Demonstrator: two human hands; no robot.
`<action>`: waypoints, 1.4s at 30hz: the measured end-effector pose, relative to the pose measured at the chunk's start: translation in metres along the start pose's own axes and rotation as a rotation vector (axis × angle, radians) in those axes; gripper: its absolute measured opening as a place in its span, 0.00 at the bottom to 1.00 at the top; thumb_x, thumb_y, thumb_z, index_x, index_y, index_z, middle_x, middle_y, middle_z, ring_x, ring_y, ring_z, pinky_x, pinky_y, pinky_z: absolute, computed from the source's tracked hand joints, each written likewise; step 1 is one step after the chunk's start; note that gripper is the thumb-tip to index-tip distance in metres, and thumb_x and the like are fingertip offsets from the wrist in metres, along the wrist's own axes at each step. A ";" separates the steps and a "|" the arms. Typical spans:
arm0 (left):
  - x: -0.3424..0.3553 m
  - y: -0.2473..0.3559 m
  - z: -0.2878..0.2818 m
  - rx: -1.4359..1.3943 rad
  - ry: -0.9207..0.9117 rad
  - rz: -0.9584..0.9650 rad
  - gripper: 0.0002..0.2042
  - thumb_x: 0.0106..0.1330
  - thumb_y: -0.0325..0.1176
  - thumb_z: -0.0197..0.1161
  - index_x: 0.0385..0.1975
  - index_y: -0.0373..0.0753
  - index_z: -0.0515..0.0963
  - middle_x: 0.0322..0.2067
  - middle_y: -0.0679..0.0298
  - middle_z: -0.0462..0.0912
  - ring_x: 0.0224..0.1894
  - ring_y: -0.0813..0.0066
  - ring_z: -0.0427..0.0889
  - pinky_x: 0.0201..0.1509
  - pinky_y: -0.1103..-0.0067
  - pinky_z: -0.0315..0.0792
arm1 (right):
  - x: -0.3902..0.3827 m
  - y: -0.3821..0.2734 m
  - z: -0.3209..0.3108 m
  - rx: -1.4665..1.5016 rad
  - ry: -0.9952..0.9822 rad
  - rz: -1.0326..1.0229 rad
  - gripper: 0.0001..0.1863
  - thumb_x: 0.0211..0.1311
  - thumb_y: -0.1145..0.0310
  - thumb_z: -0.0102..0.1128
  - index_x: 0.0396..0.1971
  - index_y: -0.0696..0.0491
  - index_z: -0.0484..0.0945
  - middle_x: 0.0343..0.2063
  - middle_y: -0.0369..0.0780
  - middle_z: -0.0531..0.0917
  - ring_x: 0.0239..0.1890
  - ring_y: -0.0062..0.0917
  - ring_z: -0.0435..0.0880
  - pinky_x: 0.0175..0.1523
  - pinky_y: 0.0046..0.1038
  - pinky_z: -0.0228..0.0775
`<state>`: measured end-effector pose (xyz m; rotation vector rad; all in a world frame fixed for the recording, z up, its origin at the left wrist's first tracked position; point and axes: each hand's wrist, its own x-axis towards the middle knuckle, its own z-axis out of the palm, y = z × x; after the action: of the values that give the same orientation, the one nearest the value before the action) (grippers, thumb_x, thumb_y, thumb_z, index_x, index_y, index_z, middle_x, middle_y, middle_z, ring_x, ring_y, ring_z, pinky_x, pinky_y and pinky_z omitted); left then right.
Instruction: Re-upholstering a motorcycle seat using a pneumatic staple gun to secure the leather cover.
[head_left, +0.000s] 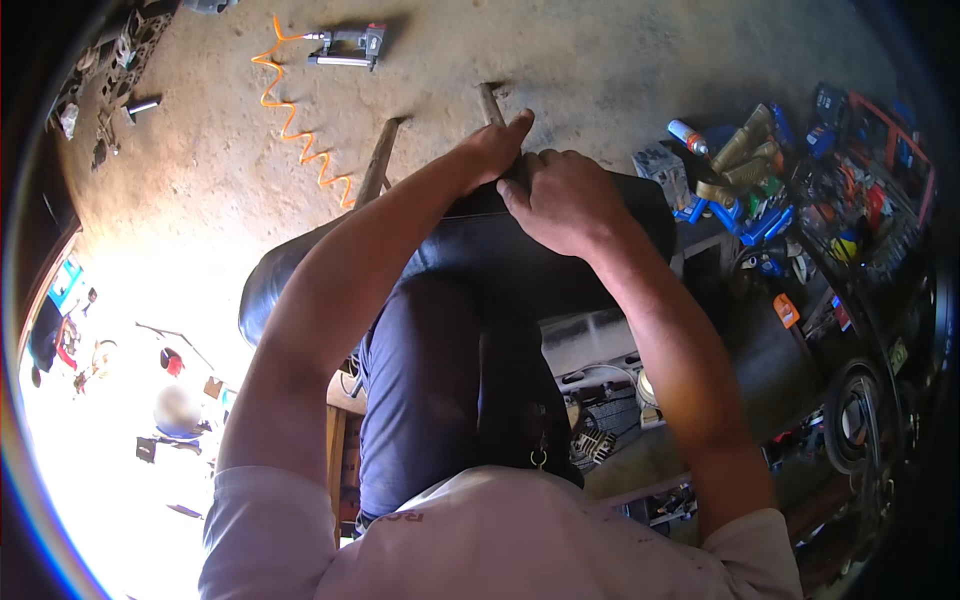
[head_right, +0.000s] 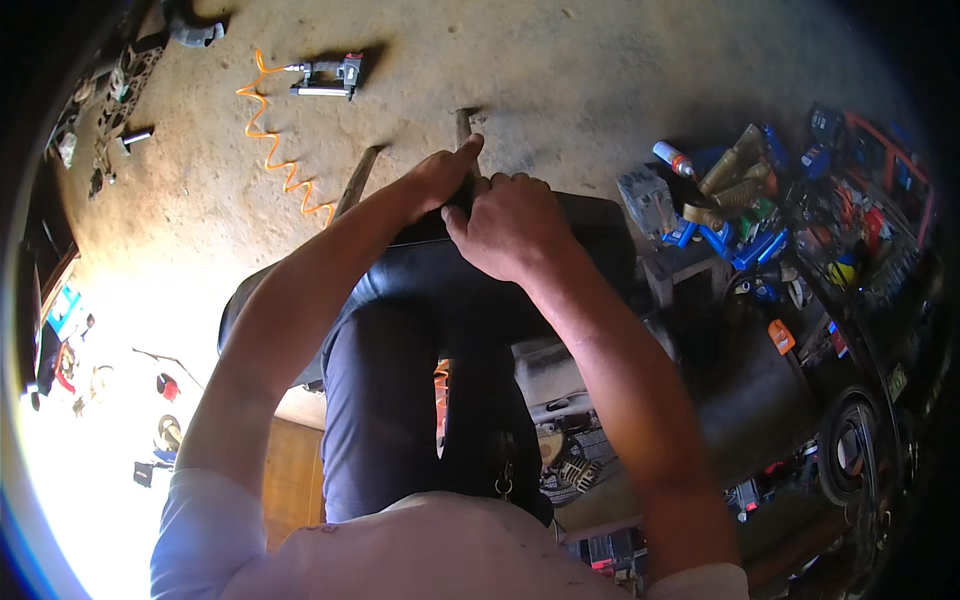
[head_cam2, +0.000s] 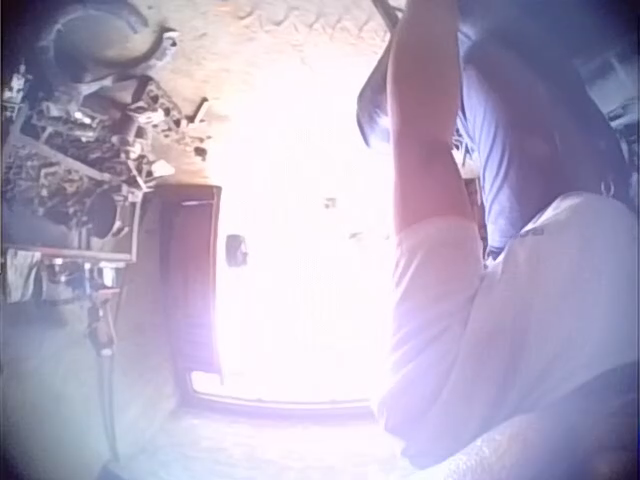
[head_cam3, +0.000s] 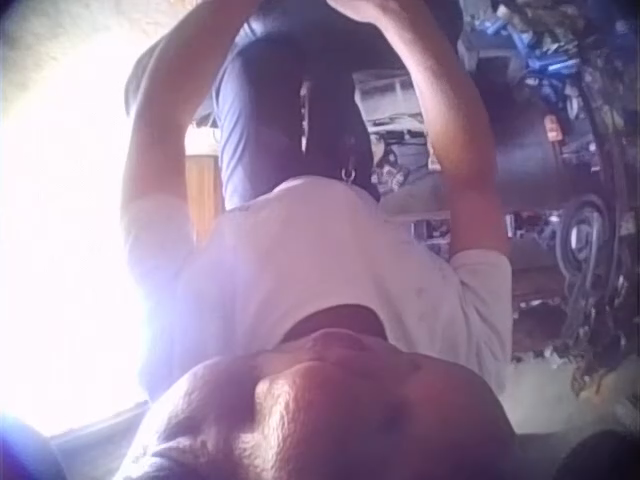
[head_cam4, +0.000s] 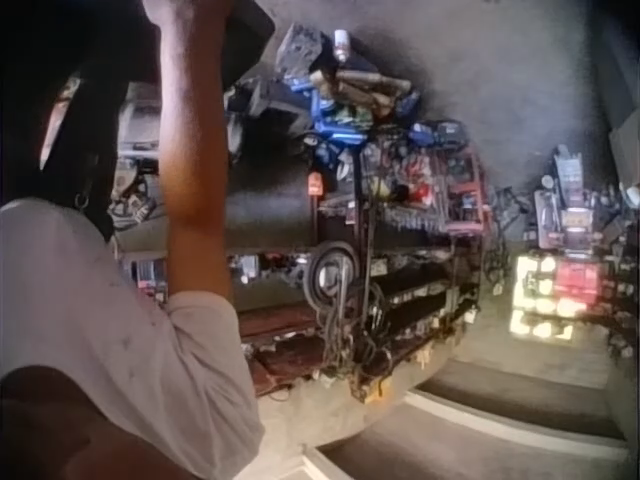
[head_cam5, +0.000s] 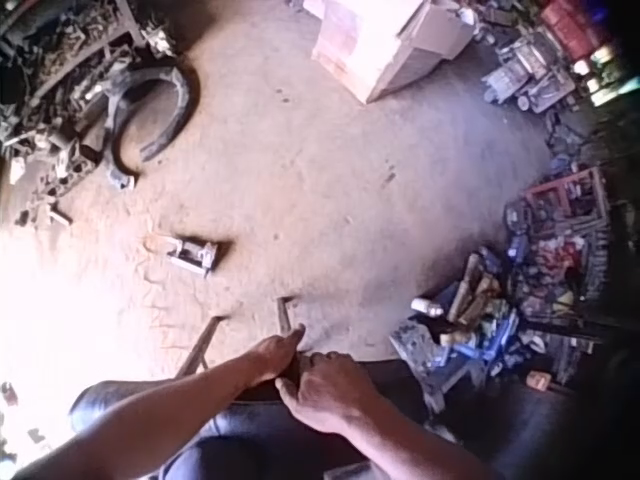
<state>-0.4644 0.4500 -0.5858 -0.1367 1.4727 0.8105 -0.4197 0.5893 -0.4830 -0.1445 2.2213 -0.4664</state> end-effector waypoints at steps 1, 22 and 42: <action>0.000 -0.001 0.003 -0.052 0.045 -0.020 0.48 0.77 0.71 0.30 0.63 0.24 0.76 0.63 0.36 0.77 0.71 0.43 0.71 0.75 0.61 0.62 | 0.004 0.003 -0.001 -0.005 -0.059 -0.003 0.22 0.73 0.52 0.55 0.41 0.58 0.84 0.40 0.54 0.87 0.47 0.48 0.86 0.55 0.47 0.78; -0.068 -0.094 -0.057 0.072 0.647 0.471 0.26 0.79 0.52 0.50 0.66 0.38 0.71 0.65 0.43 0.76 0.52 0.45 0.86 0.64 0.62 0.74 | 0.073 0.001 0.011 -0.097 -0.258 0.159 0.22 0.75 0.58 0.52 0.55 0.55 0.85 0.59 0.48 0.84 0.61 0.43 0.83 0.65 0.42 0.74; -0.274 -0.414 0.039 -0.959 1.531 0.284 0.32 0.81 0.57 0.48 0.73 0.37 0.67 0.64 0.51 0.77 0.61 0.61 0.81 0.60 0.67 0.79 | 0.078 0.024 0.028 -0.140 -0.192 0.116 0.36 0.73 0.39 0.57 0.45 0.65 0.87 0.46 0.60 0.87 0.51 0.48 0.88 0.59 0.42 0.76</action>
<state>-0.1722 0.0577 -0.4912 -1.5778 2.3356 1.7811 -0.4469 0.5831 -0.5643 -0.1280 2.0595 -0.2239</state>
